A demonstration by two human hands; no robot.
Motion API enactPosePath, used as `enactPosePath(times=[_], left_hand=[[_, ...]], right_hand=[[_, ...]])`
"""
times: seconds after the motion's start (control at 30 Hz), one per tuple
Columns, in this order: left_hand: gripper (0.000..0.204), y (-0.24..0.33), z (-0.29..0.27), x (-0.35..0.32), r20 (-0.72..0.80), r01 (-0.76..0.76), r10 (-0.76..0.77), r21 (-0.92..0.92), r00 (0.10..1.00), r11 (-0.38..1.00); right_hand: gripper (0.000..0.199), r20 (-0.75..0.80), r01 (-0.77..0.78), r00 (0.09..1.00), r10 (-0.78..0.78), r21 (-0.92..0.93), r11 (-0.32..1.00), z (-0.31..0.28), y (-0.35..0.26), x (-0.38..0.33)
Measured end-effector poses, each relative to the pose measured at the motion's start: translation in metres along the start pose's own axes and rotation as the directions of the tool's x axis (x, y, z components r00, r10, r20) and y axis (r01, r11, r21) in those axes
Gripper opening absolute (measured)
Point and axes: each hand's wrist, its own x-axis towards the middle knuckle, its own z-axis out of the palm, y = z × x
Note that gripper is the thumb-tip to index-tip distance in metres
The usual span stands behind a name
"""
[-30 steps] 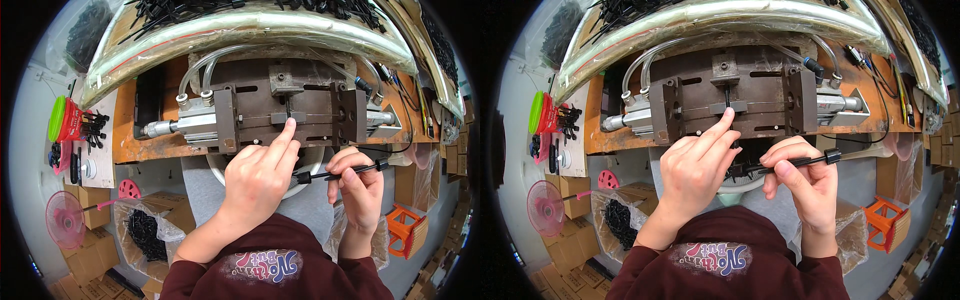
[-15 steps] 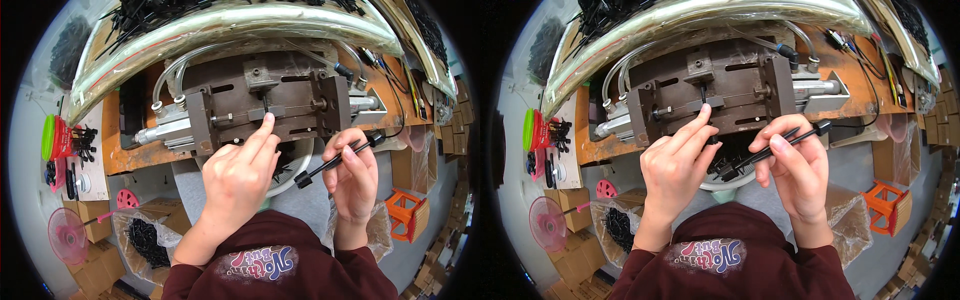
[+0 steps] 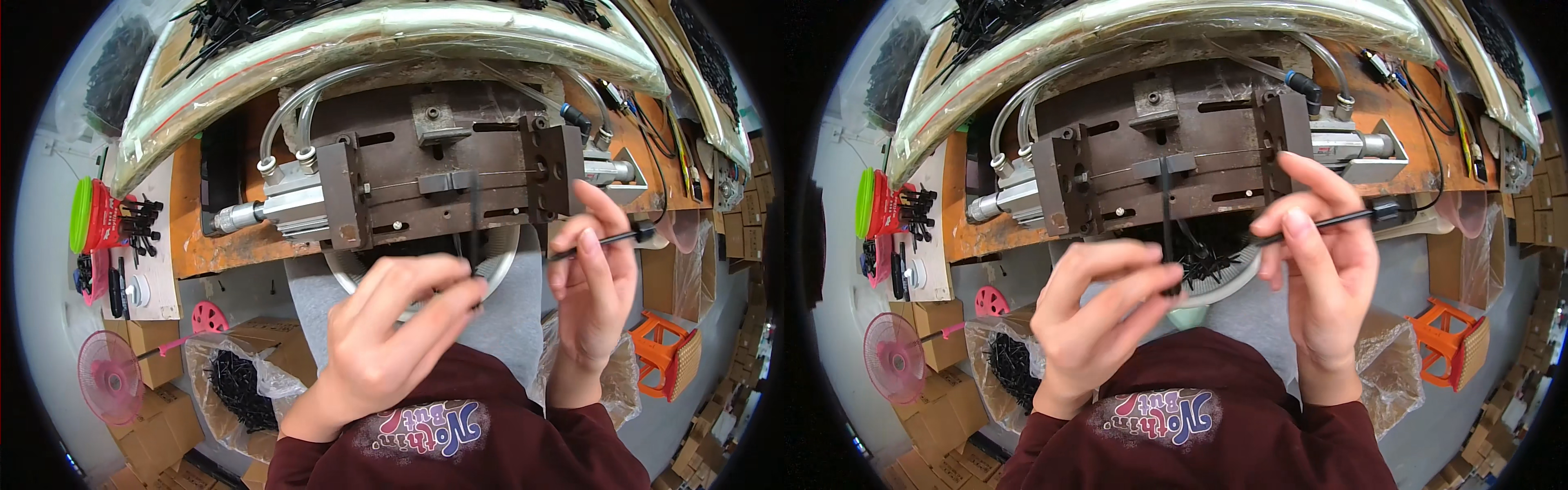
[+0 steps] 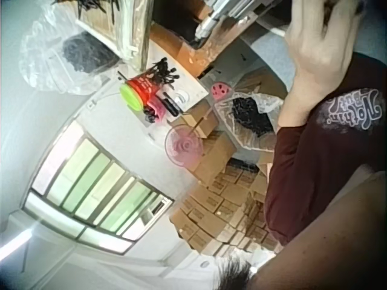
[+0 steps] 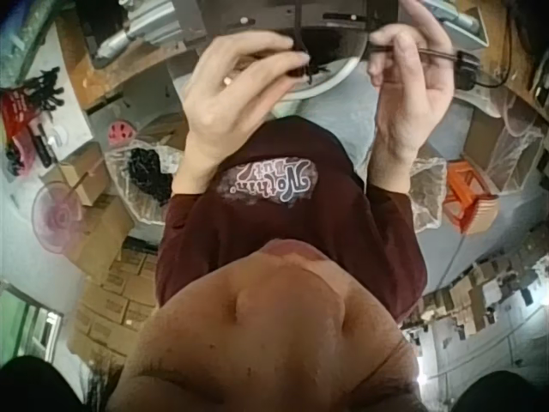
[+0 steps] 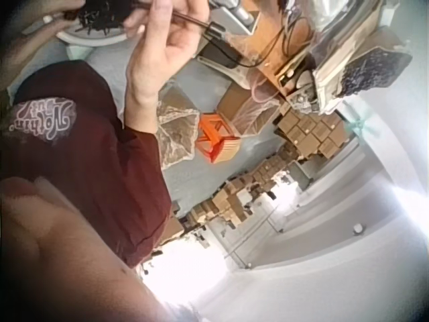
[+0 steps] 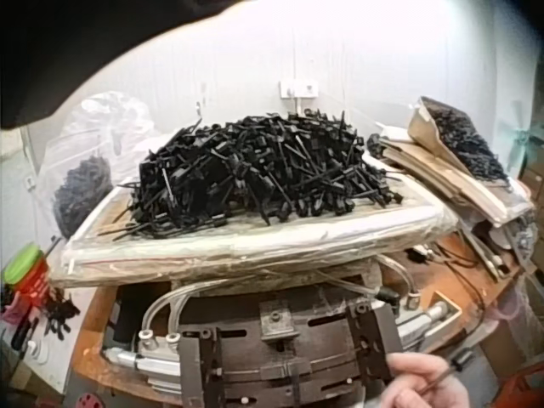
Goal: Manually assembling small plastic connectors onto black cable sections using a jig or small industrial press.
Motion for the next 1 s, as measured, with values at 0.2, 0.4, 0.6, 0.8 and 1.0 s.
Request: enactPosePath(times=[0.2, 0.4, 0.6, 0.8, 1.0], left_hand=[[0.024, -0.018, 0.024, 0.003, 0.018, -0.018, 0.012, 0.382, 1.000, 0.924], [0.024, -0.017, 0.023, 0.015, 0.048, -0.001, -0.021, 0.424, 0.999, 0.905], [0.025, -0.017, 0.023, 0.013, 0.047, 0.016, -0.041, 0.440, 0.998, 0.898], [0.025, -0.017, 0.021, 0.013, 0.033, 0.036, -0.054, 0.410, 0.998, 0.912], [0.025, -0.010, 0.000, 0.003, 0.184, 0.042, -0.087, 0.238, 0.979, 0.970]], right_hand=[[0.033, 0.139, 0.191, 0.975, -0.173, -0.126, 0.974, -0.006, 0.002, -0.007], [0.093, 0.277, 0.222, 0.927, -0.251, 0.132, 0.966, -0.006, -0.002, -0.003], [0.064, 0.146, 0.279, 0.954, -0.263, -0.100, 0.955, -0.006, -0.004, -0.009], [0.037, 0.427, 0.563, 0.822, -0.376, -0.518, 0.644, 0.000, -0.003, -0.006], [0.029, 0.560, 0.671, 0.740, -0.372, -0.653, 0.352, 0.008, 0.016, 0.013]])
